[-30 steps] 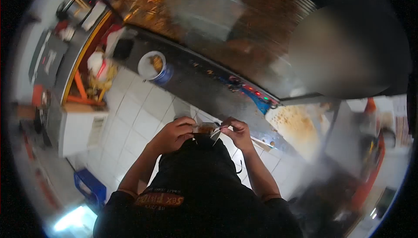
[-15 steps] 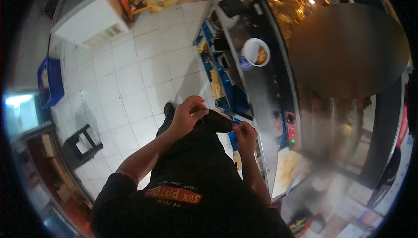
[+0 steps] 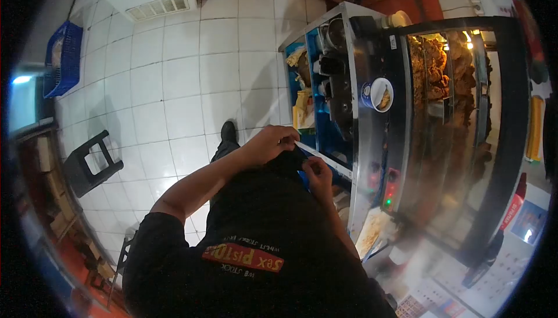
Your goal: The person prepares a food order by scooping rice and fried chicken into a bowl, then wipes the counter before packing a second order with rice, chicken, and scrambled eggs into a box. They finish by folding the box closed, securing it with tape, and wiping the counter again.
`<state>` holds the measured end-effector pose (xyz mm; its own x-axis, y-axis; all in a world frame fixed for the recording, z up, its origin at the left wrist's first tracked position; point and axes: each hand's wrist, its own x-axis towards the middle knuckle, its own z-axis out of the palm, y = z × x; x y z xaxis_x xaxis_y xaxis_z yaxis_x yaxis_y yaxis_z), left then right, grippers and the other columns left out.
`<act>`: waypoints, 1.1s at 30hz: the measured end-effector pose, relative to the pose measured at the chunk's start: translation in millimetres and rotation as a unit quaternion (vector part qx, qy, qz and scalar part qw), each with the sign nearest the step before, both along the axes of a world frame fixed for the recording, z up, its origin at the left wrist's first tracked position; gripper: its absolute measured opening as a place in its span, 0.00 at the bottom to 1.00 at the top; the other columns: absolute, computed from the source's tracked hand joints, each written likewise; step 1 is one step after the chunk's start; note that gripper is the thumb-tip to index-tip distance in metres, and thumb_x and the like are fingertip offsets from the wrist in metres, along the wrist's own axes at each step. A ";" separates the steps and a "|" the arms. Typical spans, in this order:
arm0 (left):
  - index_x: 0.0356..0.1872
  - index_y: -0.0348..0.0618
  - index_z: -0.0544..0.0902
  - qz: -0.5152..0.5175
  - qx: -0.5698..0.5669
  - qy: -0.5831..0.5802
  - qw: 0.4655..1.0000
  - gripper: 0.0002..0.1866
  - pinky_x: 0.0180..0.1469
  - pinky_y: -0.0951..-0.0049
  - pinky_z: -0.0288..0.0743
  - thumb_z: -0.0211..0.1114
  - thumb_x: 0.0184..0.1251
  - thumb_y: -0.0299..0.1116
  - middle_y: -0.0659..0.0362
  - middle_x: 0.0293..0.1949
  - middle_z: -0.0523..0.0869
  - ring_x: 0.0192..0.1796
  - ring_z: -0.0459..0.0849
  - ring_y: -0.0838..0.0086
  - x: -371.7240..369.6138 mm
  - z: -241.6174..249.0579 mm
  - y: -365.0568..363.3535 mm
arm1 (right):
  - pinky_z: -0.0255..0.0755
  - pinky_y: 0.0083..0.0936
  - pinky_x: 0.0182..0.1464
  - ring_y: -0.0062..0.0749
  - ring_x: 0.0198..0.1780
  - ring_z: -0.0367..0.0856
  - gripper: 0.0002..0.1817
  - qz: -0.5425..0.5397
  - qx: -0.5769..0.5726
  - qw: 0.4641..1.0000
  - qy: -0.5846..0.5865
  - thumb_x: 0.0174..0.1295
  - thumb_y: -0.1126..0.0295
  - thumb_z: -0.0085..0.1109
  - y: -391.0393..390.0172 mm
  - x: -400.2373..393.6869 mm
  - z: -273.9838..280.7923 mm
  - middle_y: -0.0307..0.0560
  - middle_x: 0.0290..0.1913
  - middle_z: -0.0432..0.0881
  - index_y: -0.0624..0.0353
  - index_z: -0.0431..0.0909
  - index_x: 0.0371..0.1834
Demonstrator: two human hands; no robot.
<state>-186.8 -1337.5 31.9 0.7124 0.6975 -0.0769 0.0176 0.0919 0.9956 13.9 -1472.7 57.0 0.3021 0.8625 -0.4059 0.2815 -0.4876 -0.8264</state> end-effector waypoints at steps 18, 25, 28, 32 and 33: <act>0.59 0.38 0.76 -0.166 0.050 0.062 0.983 0.24 0.53 0.58 0.76 0.69 0.61 0.26 0.48 0.45 0.85 0.50 0.85 0.58 126.4 -62.5 38.2 | 0.73 0.31 0.38 0.30 0.32 0.81 0.14 -0.063 -0.056 0.995 -0.053 0.64 0.63 0.67 9.9 81.2 -86.6 0.52 0.32 0.86 0.66 0.85 0.39; 0.58 0.34 0.78 0.004 0.036 0.278 0.960 0.25 0.68 0.60 0.71 0.68 0.60 0.31 0.44 0.62 0.78 0.65 0.75 0.50 68.5 -119.9 62.0 | 0.75 0.42 0.36 0.45 0.33 0.84 0.24 -0.066 -0.101 0.920 -0.374 0.60 0.52 0.67 -12.2 166.5 -214.6 0.62 0.32 0.86 0.69 0.84 0.33; 0.58 0.38 0.79 -0.045 0.135 0.389 0.910 0.22 0.66 0.58 0.72 0.65 0.63 0.32 0.46 0.57 0.83 0.63 0.78 0.52 11.7 -135.9 53.3 | 0.81 0.33 0.40 0.43 0.45 0.86 0.32 -0.532 -0.285 0.795 0.058 0.57 0.55 0.71 -5.0 233.7 -315.7 0.51 0.51 0.86 0.58 0.74 0.63; 0.57 0.39 0.78 -0.011 0.070 0.471 0.879 0.21 0.60 0.57 0.75 0.67 0.63 0.32 0.47 0.51 0.85 0.57 0.82 0.53 -67.6 -149.6 17.5 | 0.79 0.35 0.53 0.44 0.61 0.81 0.40 0.124 -0.460 0.779 -0.408 0.57 0.55 0.70 23.1 227.1 -256.2 0.52 0.63 0.78 0.54 0.66 0.72; 0.56 0.39 0.78 0.004 0.061 0.485 0.872 0.21 0.56 0.58 0.77 0.67 0.63 0.32 0.48 0.49 0.85 0.53 0.83 0.54 -83.9 -151.0 6.7 | 0.78 0.35 0.55 0.44 0.62 0.80 0.37 0.084 -0.456 0.792 -0.397 0.58 0.56 0.69 22.8 232.4 -264.5 0.53 0.64 0.77 0.54 0.68 0.70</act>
<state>-270.7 -1330.8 -119.1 0.3488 0.7472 -0.5658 0.8573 -0.0104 0.5148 246.4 -1449.9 -207.4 0.6866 0.3757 -0.6224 0.6601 -0.6809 0.3172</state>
